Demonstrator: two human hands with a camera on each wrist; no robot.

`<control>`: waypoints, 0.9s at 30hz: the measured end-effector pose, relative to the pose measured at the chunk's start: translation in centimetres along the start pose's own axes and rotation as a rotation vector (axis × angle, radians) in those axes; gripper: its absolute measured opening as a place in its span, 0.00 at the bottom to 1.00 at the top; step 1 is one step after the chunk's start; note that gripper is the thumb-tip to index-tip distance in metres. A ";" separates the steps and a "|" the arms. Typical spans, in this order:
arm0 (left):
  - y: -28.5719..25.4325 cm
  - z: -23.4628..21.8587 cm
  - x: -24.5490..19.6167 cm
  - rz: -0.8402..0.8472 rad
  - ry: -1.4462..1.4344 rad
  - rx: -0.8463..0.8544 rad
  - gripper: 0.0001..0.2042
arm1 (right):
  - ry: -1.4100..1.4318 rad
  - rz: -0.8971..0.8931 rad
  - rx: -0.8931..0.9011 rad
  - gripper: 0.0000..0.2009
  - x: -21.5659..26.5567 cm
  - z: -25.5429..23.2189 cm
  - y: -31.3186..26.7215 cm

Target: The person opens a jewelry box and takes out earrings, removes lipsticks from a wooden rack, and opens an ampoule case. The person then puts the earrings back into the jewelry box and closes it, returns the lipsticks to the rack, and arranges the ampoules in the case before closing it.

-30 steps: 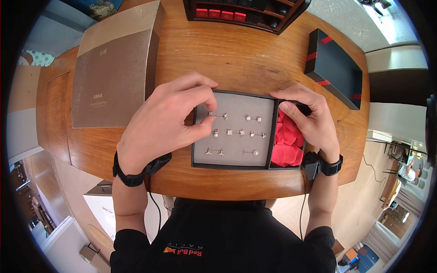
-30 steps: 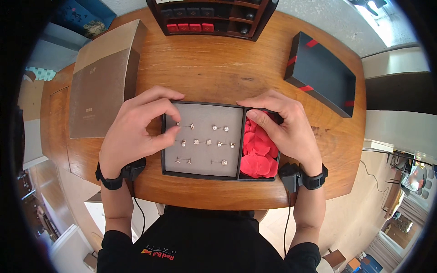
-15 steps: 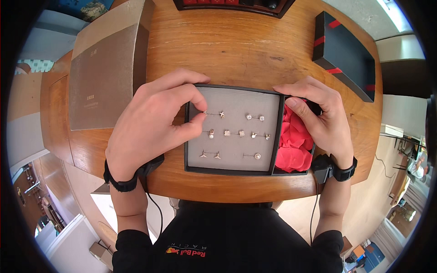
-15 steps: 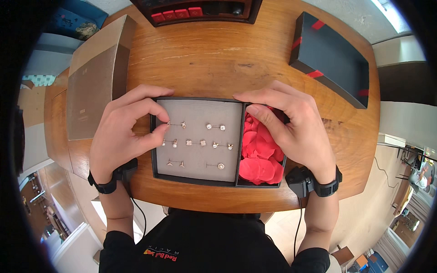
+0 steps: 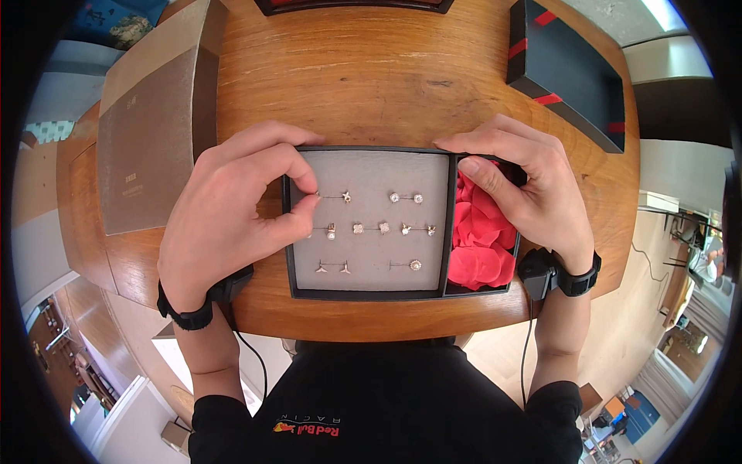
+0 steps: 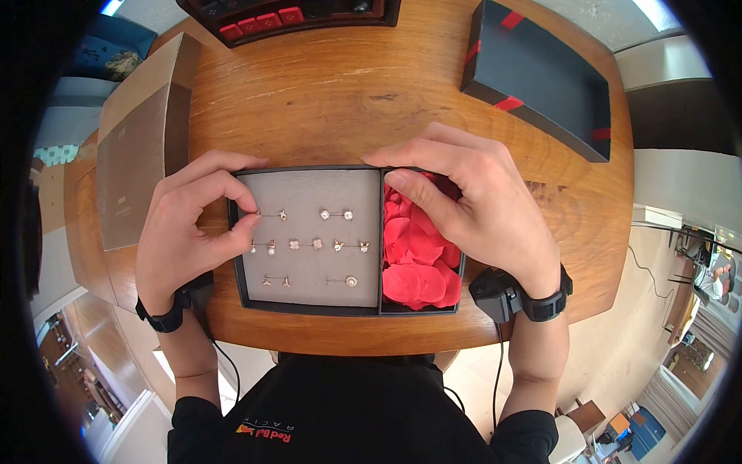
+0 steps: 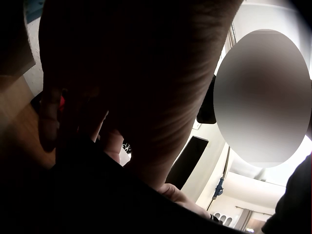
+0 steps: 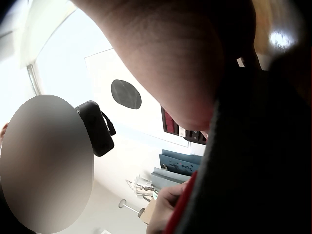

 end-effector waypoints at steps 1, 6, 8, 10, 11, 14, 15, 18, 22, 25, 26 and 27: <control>0.0 0.0 0.0 -0.001 0.000 -0.001 0.06 | 0.000 -0.001 0.000 0.09 0.0 0.0 0.0; 0.1 0.1 -0.1 0.012 -0.036 0.003 0.07 | -0.296 -0.181 -0.063 0.19 2.1 -2.4 0.0; 0.0 0.2 0.1 0.011 -0.054 0.002 0.07 | -0.273 -0.166 0.078 0.23 3.2 -3.3 -0.9; 0.1 0.1 0.2 0.004 -0.054 -0.004 0.08 | -0.240 -0.162 0.208 0.27 4.5 -2.3 -1.6; 0.1 0.1 -0.1 0.056 -0.036 -0.032 0.08 | -0.341 -0.109 0.245 0.28 5.1 -1.3 -1.7; 0.2 0.0 -0.6 0.103 -0.037 -0.051 0.09 | -0.468 0.024 0.304 0.30 6.0 0.2 -2.0; 0.2 0.1 -0.6 0.091 -0.054 -0.045 0.09 | -0.502 0.025 0.313 0.28 6.1 0.3 -2.0; 0.1 0.2 -0.3 -0.002 -0.085 -0.013 0.08 | -0.530 -0.008 0.291 0.21 5.8 0.1 -2.2; 0.2 0.3 -0.3 -0.013 -0.080 -0.010 0.08 | -0.362 -0.063 0.185 0.16 5.0 -0.9 -2.2; 0.2 0.3 -0.3 -0.019 -0.098 -0.015 0.08 | -0.227 -0.042 0.024 0.14 4.2 -2.8 -2.1; 0.2 0.3 -0.3 0.008 -0.084 -0.022 0.08 | -0.197 -0.022 -0.040 0.14 3.8 -3.5 -2.1; 0.3 0.2 -0.4 0.035 -0.071 -0.029 0.08 | -0.163 -0.039 -0.114 0.10 3.5 -4.1 -2.0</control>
Point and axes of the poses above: each hand's wrist, its own y-axis towards the middle knuckle, its own z-axis out of the palm, x = y × z, the point moved 6 cm from there along y, towards the middle knuckle, and after that the axes turned 13 degrees about -z, right-handed, at the moved point
